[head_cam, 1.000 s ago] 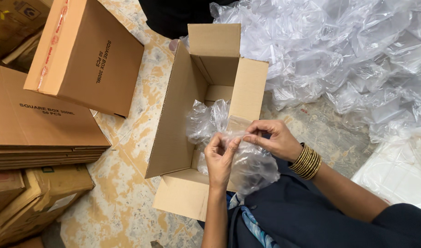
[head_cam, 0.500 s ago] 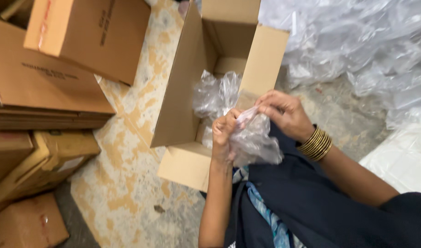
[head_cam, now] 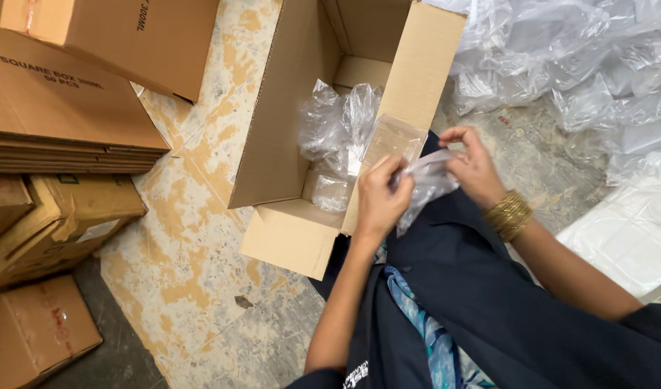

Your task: The person sits on the floor and places plastic-wrapped square containers one at a time into an open cardboard box, arranging them in rows. After filling the box, the person folds the flaps closed and seals the top seam with red tape by hand.

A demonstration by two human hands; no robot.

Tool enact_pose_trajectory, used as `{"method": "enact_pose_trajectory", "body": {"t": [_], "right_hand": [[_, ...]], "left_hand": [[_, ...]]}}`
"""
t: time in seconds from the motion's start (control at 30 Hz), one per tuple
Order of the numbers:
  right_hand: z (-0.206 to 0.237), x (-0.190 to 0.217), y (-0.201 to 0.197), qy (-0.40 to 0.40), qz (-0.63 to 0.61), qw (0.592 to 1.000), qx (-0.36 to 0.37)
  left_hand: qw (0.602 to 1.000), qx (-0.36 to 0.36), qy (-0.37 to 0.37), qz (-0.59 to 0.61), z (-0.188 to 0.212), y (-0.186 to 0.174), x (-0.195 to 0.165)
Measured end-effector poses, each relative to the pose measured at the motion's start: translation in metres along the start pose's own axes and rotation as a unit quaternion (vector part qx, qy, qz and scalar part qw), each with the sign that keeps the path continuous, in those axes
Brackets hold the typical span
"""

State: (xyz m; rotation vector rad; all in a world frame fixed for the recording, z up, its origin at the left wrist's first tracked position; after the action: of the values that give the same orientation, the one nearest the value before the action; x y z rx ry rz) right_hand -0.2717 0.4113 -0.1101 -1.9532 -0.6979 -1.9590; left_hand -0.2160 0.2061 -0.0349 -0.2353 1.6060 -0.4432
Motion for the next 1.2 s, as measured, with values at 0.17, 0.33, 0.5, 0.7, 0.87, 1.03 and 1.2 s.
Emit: {"method": "enact_pose_trajectory", "body": {"t": [0.17, 0.33, 0.5, 0.7, 0.87, 1.03, 1.2], "right_hand": [[-0.013, -0.047, 0.011, 0.105, 0.009, 0.994, -0.018], [-0.036, -0.067, 0.005, 0.048, 0.086, 0.995, 0.003], [-0.049, -0.058, 0.005, 0.054, 0.017, 0.998, 0.016], [-0.043, -0.019, 0.033, 0.016, -0.044, 0.997, 0.06], [-0.048, -0.003, 0.053, -0.108, 0.172, 0.975, 0.088], [-0.057, -0.005, 0.042, -0.018, 0.111, 0.983, 0.142], [-0.052, 0.003, 0.029, -0.05, 0.052, 0.985, 0.157]], "left_hand": [[0.983, -0.099, -0.038, -0.147, -0.03, 0.003, 0.0], [0.979, -0.125, -0.032, -0.157, -0.039, -0.004, 0.006], [0.981, -0.091, -0.1, -0.142, -0.037, -0.006, 0.007], [0.976, -0.218, -0.017, 0.024, -0.022, -0.008, 0.056], [0.84, -0.176, -0.104, 0.503, -0.017, 0.008, 0.116], [0.862, -0.141, -0.097, 0.477, -0.02, 0.015, 0.118], [0.894, -0.092, -0.17, 0.405, -0.013, 0.014, 0.082]]}}
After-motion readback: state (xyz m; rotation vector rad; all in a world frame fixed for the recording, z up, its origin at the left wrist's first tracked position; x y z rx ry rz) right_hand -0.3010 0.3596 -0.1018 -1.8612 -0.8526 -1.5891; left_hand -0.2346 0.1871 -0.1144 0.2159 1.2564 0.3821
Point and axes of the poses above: each hand's wrist, its own z-axis away from the middle knuckle, its own y-axis out of the palm, x = y × z, the point moved 1 cm from there along -z, towards the middle knuckle, and after that the axes turned 14 degrees about x, right-handed, at the moved point
